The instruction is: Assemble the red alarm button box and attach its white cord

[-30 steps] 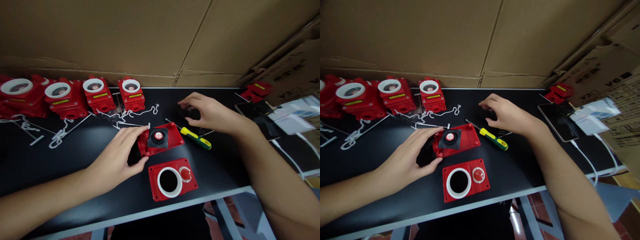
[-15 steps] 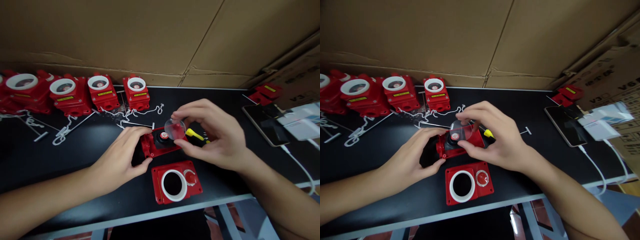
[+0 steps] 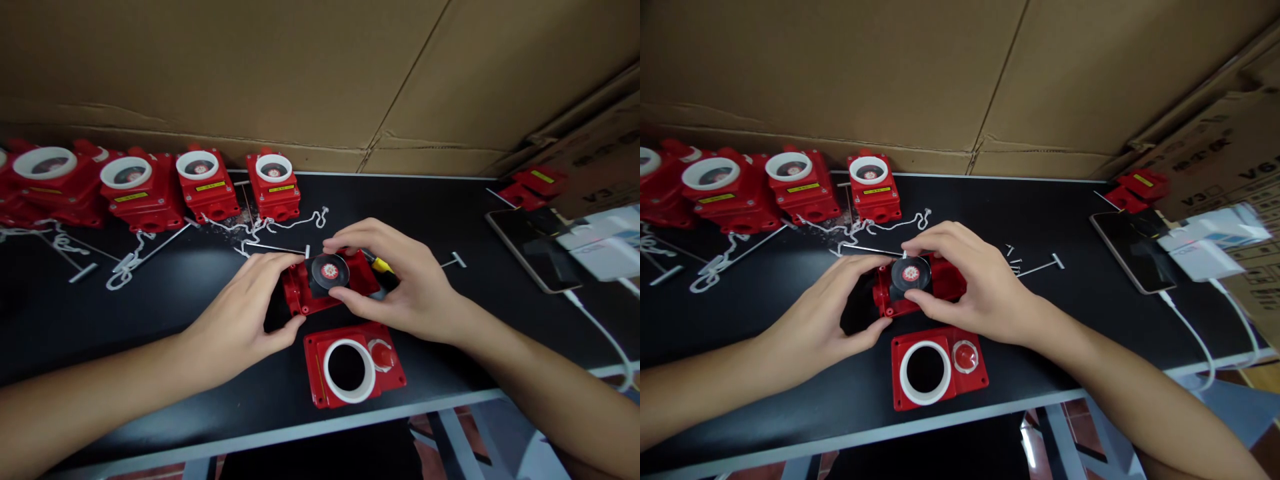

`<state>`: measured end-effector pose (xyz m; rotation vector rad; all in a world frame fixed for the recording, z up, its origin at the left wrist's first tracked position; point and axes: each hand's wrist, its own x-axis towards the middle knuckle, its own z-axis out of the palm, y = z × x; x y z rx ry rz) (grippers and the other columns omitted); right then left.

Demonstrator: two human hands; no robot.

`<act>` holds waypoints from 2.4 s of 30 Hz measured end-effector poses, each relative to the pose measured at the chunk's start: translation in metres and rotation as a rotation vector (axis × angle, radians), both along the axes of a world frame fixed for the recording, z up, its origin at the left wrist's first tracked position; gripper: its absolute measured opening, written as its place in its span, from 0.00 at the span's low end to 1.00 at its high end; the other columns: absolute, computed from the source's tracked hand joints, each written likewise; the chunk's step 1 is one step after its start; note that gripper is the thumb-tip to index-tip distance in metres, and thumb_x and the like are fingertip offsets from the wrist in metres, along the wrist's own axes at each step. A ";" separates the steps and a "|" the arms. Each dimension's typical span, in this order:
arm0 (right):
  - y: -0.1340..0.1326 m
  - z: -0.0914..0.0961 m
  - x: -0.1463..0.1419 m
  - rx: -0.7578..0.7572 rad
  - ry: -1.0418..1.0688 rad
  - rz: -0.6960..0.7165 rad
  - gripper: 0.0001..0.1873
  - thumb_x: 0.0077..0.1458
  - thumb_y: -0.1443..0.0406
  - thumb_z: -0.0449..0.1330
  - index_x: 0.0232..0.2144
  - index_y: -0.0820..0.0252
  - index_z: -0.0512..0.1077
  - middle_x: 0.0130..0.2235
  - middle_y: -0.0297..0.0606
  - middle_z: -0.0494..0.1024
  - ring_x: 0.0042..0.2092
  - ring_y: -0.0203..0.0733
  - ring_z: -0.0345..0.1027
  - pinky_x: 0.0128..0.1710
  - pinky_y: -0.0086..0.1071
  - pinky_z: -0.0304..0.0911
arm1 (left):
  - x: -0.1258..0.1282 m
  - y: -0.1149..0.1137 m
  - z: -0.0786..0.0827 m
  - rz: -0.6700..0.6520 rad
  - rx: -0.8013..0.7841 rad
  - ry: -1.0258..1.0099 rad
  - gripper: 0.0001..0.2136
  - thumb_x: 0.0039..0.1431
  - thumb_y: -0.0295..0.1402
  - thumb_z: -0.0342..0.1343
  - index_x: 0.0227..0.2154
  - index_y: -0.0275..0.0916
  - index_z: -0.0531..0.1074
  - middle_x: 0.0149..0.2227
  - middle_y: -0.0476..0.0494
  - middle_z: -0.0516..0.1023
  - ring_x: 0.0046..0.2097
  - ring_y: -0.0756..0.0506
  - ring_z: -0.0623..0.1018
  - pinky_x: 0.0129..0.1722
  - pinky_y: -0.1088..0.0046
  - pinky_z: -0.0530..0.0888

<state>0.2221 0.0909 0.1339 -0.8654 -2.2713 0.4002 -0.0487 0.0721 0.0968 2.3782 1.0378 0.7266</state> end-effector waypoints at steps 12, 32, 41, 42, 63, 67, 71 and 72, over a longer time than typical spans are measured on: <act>0.001 0.004 0.004 -0.145 0.034 0.020 0.24 0.62 0.58 0.72 0.57 0.60 0.75 0.53 0.39 0.80 0.54 0.28 0.76 0.57 0.21 0.75 | 0.000 0.000 0.000 -0.010 0.000 0.005 0.25 0.70 0.34 0.62 0.66 0.44 0.63 0.63 0.37 0.78 0.63 0.36 0.79 0.64 0.53 0.78; 0.002 0.003 0.002 -0.148 0.027 0.026 0.26 0.63 0.57 0.71 0.59 0.59 0.74 0.56 0.41 0.79 0.58 0.32 0.75 0.60 0.26 0.76 | 0.000 0.000 -0.001 0.010 -0.011 0.005 0.25 0.69 0.35 0.63 0.64 0.44 0.63 0.62 0.37 0.78 0.61 0.36 0.80 0.64 0.53 0.79; -0.002 0.057 0.039 -0.069 -0.064 -0.056 0.08 0.69 0.67 0.61 0.45 0.52 0.80 0.37 0.33 0.82 0.36 0.29 0.76 0.33 0.25 0.69 | 0.000 0.001 -0.001 0.024 -0.055 -0.020 0.26 0.67 0.33 0.62 0.65 0.43 0.63 0.61 0.35 0.79 0.61 0.35 0.81 0.63 0.48 0.80; -0.008 0.063 0.042 -0.087 -0.147 0.025 0.13 0.71 0.69 0.56 0.48 0.51 0.80 0.39 0.33 0.82 0.37 0.29 0.77 0.34 0.25 0.71 | 0.000 0.001 -0.002 0.025 -0.060 -0.028 0.26 0.67 0.32 0.62 0.65 0.43 0.63 0.62 0.34 0.78 0.62 0.35 0.81 0.63 0.47 0.81; -0.088 0.007 0.029 0.012 -0.265 -0.003 0.39 0.49 0.52 0.76 0.60 0.55 0.70 0.54 0.43 0.75 0.53 0.41 0.73 0.52 0.37 0.76 | 0.002 0.006 -0.010 0.006 -0.016 -0.134 0.25 0.64 0.29 0.60 0.62 0.37 0.63 0.59 0.31 0.76 0.62 0.34 0.80 0.65 0.45 0.78; -0.041 0.038 0.029 0.120 -0.167 -0.047 0.36 0.53 0.50 0.74 0.59 0.56 0.72 0.53 0.43 0.75 0.53 0.39 0.71 0.53 0.33 0.71 | 0.001 0.007 -0.011 -0.004 -0.059 -0.175 0.29 0.61 0.30 0.64 0.63 0.40 0.63 0.60 0.32 0.77 0.61 0.33 0.81 0.64 0.45 0.79; 0.015 0.027 0.025 -0.114 0.079 0.106 0.34 0.50 0.47 0.77 0.54 0.55 0.76 0.52 0.41 0.76 0.54 0.38 0.73 0.56 0.31 0.71 | 0.001 0.008 -0.015 0.034 -0.077 -0.184 0.30 0.61 0.31 0.63 0.65 0.39 0.62 0.62 0.29 0.76 0.64 0.30 0.79 0.66 0.41 0.78; 0.025 0.018 0.025 -0.173 0.167 0.085 0.34 0.50 0.44 0.76 0.51 0.57 0.77 0.51 0.42 0.76 0.52 0.38 0.74 0.54 0.32 0.72 | 0.001 0.007 -0.017 0.048 -0.080 -0.185 0.31 0.62 0.32 0.62 0.66 0.38 0.61 0.63 0.28 0.76 0.65 0.30 0.79 0.66 0.40 0.77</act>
